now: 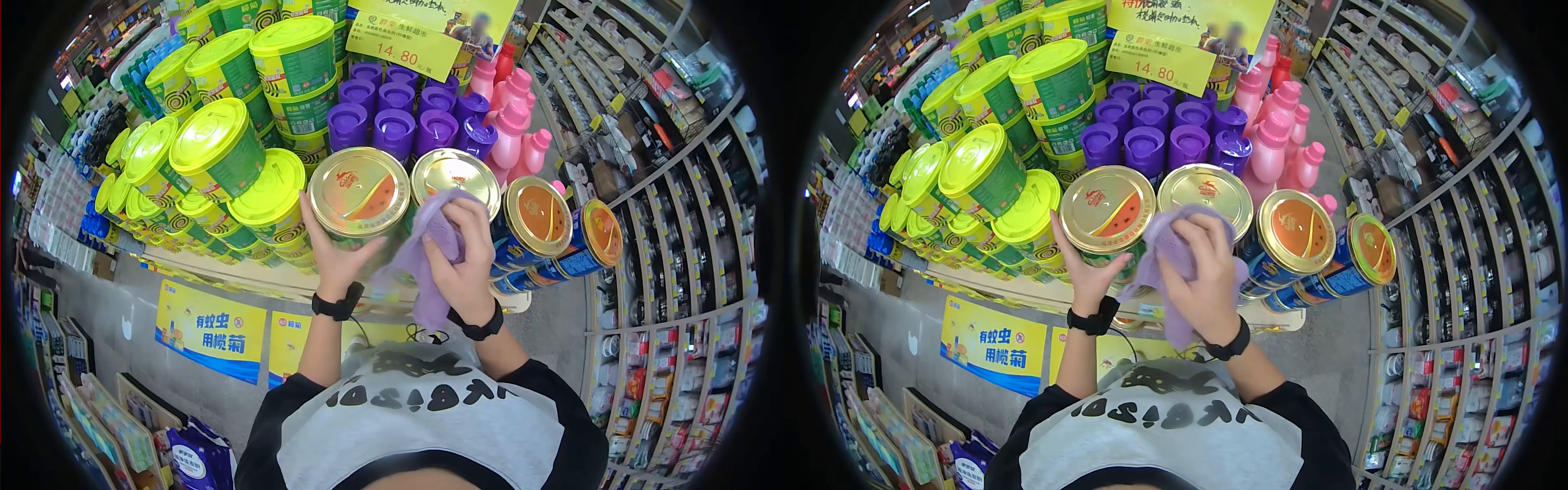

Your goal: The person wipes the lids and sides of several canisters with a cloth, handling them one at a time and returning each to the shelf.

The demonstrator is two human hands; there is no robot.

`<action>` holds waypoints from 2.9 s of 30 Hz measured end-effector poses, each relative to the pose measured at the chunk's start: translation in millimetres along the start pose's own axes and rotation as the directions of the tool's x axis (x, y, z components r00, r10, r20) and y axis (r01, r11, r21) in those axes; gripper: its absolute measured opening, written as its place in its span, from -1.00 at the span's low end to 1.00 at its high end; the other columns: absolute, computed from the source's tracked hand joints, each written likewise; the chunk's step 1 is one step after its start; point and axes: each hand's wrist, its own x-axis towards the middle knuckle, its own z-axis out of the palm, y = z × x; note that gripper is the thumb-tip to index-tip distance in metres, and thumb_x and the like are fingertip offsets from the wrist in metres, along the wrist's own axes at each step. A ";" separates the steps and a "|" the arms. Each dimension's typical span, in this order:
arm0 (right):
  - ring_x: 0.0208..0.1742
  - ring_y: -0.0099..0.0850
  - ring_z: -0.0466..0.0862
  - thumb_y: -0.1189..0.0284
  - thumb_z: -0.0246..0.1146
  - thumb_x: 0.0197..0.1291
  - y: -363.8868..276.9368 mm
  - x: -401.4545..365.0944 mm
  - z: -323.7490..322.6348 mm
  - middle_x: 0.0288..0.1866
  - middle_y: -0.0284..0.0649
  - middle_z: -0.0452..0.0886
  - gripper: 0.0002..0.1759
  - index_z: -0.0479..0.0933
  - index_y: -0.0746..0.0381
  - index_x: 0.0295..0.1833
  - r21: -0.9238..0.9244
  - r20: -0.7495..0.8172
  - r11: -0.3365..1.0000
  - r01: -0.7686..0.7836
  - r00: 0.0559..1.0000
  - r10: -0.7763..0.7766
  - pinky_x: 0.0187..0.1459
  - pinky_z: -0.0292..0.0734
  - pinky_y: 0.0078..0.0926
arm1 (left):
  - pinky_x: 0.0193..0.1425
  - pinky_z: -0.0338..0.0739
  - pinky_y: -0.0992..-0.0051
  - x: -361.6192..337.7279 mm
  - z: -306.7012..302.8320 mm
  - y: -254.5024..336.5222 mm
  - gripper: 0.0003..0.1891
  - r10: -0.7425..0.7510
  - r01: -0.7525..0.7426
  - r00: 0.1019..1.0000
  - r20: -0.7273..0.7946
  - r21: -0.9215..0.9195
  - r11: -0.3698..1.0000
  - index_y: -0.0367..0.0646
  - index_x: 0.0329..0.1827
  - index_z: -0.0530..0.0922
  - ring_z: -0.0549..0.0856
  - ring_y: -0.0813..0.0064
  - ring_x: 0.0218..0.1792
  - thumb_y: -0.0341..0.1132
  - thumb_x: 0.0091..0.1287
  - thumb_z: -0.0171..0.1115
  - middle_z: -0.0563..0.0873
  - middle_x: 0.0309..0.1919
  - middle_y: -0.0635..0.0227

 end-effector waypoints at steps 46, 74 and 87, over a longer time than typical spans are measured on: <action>-0.04 -0.13 0.59 0.63 0.33 -0.20 -23.1 -21.6 39.6 -0.07 -0.21 0.69 -0.56 0.73 0.17 -0.08 -0.096 0.213 0.987 0.132 0.971 -0.109 -0.01 0.56 -0.27 | 0.49 0.21 0.05 8.9 -7.9 -5.0 0.33 0.129 -0.130 0.991 0.019 0.271 0.954 -0.40 0.58 -0.01 0.31 -0.13 0.43 -0.06 -0.16 0.72 0.30 0.40 -0.15; -0.04 -0.41 0.59 0.61 0.23 0.28 144.4 -158.3 -303.6 -0.06 -0.19 0.60 -0.80 0.57 0.49 -0.03 0.182 -0.470 0.912 -0.367 0.782 0.409 0.08 0.46 -0.49 | 0.43 0.31 0.23 -139.6 195.7 93.9 -0.57 0.458 -0.412 0.880 -0.127 0.274 0.869 -0.36 0.19 0.46 0.49 0.17 0.26 -0.55 0.25 0.29 0.51 0.16 0.07; -0.04 -0.53 0.59 0.56 0.18 0.41 198.6 -85.5 -339.4 -0.06 -0.30 0.64 -0.77 0.56 0.42 0.10 0.346 -0.460 0.916 -0.204 0.814 0.355 0.07 0.47 -0.55 | 0.50 0.27 0.15 -196.9 327.7 102.9 0.14 -0.027 -0.052 0.907 0.420 0.177 0.983 -0.27 0.62 0.03 0.33 0.12 0.50 -0.22 0.03 0.61 0.26 0.52 0.01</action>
